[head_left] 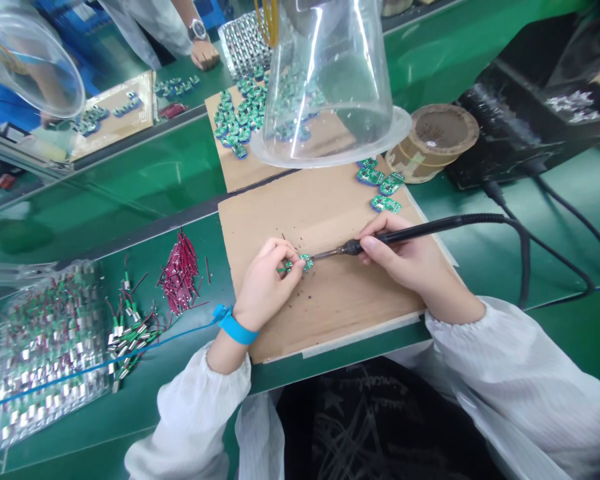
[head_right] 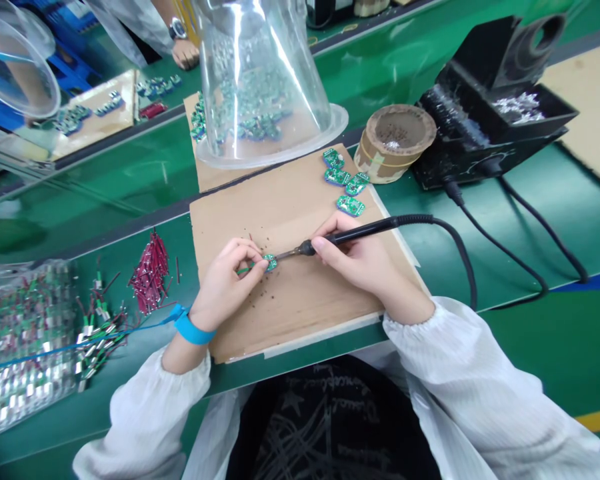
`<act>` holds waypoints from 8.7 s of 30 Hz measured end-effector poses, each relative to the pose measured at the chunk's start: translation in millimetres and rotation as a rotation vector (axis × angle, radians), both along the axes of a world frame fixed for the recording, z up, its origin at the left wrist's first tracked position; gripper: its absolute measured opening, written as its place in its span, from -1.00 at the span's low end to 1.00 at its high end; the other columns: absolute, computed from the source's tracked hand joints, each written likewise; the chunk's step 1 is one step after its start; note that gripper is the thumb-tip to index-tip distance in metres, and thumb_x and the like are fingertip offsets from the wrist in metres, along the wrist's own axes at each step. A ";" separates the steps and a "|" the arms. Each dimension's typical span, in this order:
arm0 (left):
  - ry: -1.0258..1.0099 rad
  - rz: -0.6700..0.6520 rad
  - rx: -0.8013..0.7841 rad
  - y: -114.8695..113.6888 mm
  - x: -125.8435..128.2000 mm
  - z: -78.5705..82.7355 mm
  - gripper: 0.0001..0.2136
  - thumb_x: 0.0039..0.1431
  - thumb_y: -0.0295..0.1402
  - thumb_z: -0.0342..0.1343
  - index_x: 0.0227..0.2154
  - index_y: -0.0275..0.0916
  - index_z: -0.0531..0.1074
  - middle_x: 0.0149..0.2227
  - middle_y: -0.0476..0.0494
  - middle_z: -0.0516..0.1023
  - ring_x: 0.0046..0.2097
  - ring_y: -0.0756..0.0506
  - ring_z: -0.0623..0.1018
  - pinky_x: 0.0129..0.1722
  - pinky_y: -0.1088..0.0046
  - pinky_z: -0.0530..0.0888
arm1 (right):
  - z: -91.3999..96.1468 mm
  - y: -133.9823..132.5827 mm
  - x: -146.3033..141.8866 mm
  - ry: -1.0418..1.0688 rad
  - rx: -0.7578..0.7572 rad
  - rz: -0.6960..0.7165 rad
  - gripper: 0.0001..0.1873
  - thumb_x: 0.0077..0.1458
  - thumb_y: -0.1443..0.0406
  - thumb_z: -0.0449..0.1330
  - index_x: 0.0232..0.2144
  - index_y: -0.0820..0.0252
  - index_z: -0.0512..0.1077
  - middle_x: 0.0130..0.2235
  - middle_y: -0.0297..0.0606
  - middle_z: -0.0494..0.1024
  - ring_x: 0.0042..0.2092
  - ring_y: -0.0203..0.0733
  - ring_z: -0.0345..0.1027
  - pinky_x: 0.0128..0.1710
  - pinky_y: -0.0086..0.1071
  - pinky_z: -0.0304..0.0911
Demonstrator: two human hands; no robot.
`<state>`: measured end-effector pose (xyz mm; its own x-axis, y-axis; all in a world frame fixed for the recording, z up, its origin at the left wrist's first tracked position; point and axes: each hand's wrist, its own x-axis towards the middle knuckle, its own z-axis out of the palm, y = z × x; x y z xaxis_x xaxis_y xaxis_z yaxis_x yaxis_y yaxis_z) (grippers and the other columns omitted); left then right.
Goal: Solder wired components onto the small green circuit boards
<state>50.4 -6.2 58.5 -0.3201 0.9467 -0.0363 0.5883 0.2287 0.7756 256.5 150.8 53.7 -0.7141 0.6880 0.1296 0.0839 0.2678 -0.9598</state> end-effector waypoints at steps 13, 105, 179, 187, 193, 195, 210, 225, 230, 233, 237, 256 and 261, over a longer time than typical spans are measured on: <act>0.041 -0.013 -0.012 4.2 -2.3 -0.7 -0.88 0.29 -0.47 0.18 -0.37 -0.22 0.40 -0.23 -0.04 0.47 -0.28 -0.02 0.40 -0.24 0.40 0.36 | -3.6 1.2 1.5 0.017 -0.024 -0.011 -0.71 0.29 0.03 0.26 -0.35 0.08 0.42 -0.49 -0.33 0.50 -0.45 -0.21 0.40 -0.42 -0.31 0.29; 0.602 0.658 -0.265 -163.6 -229.3 59.6 -0.81 0.23 -0.30 0.18 -0.16 -0.27 0.51 -0.14 -0.24 0.53 -0.07 -0.21 0.56 0.11 0.15 0.47 | -35.9 -9.3 -21.3 -0.158 0.805 0.171 -0.75 0.32 0.17 0.18 0.01 0.06 0.43 -0.10 -0.06 0.54 -0.06 0.16 0.42 -0.04 0.01 0.35; 0.131 -0.161 0.032 -24.0 -11.5 -6.7 -0.87 0.39 -0.42 0.03 -0.33 -0.21 0.34 0.06 -0.09 0.52 -0.39 0.04 0.38 -0.27 0.40 0.36 | -18.6 -34.3 -7.0 0.111 0.135 -0.070 -0.83 0.30 0.11 0.24 -0.29 0.03 0.45 -0.43 -0.29 0.50 -0.46 -0.17 0.33 -0.47 -0.23 0.25; 0.131 -0.160 0.048 -24.3 -11.1 -7.4 -0.87 0.40 -0.43 0.03 -0.33 -0.22 0.33 0.06 -0.10 0.52 -0.42 0.05 0.35 -0.29 0.41 0.35 | -18.2 -34.0 -7.7 0.144 0.134 -0.045 -0.87 0.29 0.17 0.25 -0.29 0.06 0.46 -0.43 -0.30 0.51 -0.46 -0.19 0.36 -0.47 -0.26 0.25; 0.139 -0.166 0.067 -23.7 -11.2 -7.9 -0.86 0.39 -0.44 0.04 -0.35 -0.22 0.32 0.05 -0.08 0.53 -0.42 0.06 0.34 -0.30 0.42 0.34 | -18.2 -33.7 -7.4 0.150 0.159 -0.048 -0.89 0.28 0.20 0.27 -0.28 0.08 0.46 -0.43 -0.32 0.51 -0.47 -0.22 0.34 -0.47 -0.29 0.24; 0.144 -0.167 0.064 -23.9 -11.4 -7.8 -0.86 0.39 -0.44 0.04 -0.34 -0.22 0.32 0.05 -0.09 0.52 -0.42 0.06 0.34 -0.31 0.42 0.33 | -17.5 -33.8 -7.5 0.145 0.170 -0.050 -0.88 0.29 0.20 0.26 -0.29 0.08 0.46 -0.44 -0.32 0.50 -0.47 -0.22 0.33 -0.47 -0.29 0.23; 0.131 -0.145 0.058 -24.1 -10.6 -9.3 -0.86 0.40 -0.43 0.04 -0.35 -0.22 0.34 0.05 -0.05 0.53 -0.42 0.07 0.36 -0.29 0.42 0.35 | -18.5 -33.9 -8.7 0.119 0.162 -0.080 -0.86 0.31 0.18 0.25 -0.30 0.08 0.47 -0.45 -0.32 0.49 -0.47 -0.22 0.34 -0.48 -0.30 0.22; 0.088 -0.159 0.089 -23.1 -13.1 -9.2 -0.87 0.38 -0.45 0.08 -0.34 -0.21 0.36 0.03 -0.05 0.54 -0.40 0.05 0.40 -0.28 0.41 0.39 | -12.8 -29.6 -26.8 0.199 0.048 -0.161 -0.84 0.40 0.19 0.12 -0.05 0.01 0.45 -0.43 -0.36 0.53 -0.41 -0.18 0.47 -0.34 -0.26 0.41; 0.098 -0.171 0.161 -22.0 -21.3 -12.9 -0.91 0.41 -0.40 0.09 -0.26 -0.19 0.45 -0.02 -0.10 0.55 -0.08 -0.07 0.56 -0.05 0.38 0.47 | -21.7 -32.5 -49.2 0.040 0.351 0.251 -0.72 0.32 0.34 0.15 0.04 0.00 0.47 -0.03 -0.20 0.61 0.01 -0.01 0.52 0.04 -0.11 0.41; 0.137 -0.122 0.169 -23.1 -26.3 -13.4 -0.92 0.40 -0.36 0.11 -0.21 -0.17 0.50 -0.03 -0.13 0.54 -0.02 -0.10 0.57 0.01 0.35 0.48 | -30.8 -32.6 -52.3 0.011 0.425 0.332 -0.61 0.27 0.40 0.15 0.10 -0.01 0.44 -0.04 -0.20 0.60 0.00 0.01 0.50 0.04 -0.07 0.41; 0.197 -0.015 0.161 -29.5 -40.0 -9.7 -0.86 0.41 -0.30 0.10 -0.07 -0.15 0.50 0.00 -0.17 0.50 -0.03 -0.12 0.55 0.03 0.31 0.49 | -36.4 -32.4 -45.9 -0.038 0.504 0.324 -0.54 0.19 0.48 0.15 0.09 0.00 0.41 -0.09 -0.18 0.56 -0.04 0.02 0.47 0.00 -0.04 0.40; 0.494 0.178 0.135 -32.4 -66.6 -6.3 -0.79 0.47 -0.29 0.03 -0.09 -0.20 0.56 -0.14 -0.16 0.56 -0.07 -0.14 0.57 0.00 0.29 0.50 | -29.8 -27.9 -31.9 0.031 0.621 0.194 -0.74 0.22 0.36 0.22 -0.05 0.06 0.37 -0.18 -0.18 0.46 -0.18 -0.01 0.46 -0.16 -0.15 0.38; 0.404 0.014 0.198 -12.1 -49.9 -2.6 -0.77 0.47 -0.26 0.02 -0.05 -0.21 0.54 -0.09 -0.20 0.59 -0.02 -0.15 0.58 0.07 0.28 0.50 | -32.7 -24.7 -31.8 0.099 0.642 0.091 -0.73 0.22 0.30 0.25 -0.04 0.06 0.34 -0.13 -0.14 0.45 -0.14 0.06 0.46 -0.12 -0.09 0.36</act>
<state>0.5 -18.3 55.9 -0.2844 0.9182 0.2757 0.8508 0.1092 0.5140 224.7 126.1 20.9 -0.7297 0.3894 0.5620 -0.0466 0.7918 -0.6090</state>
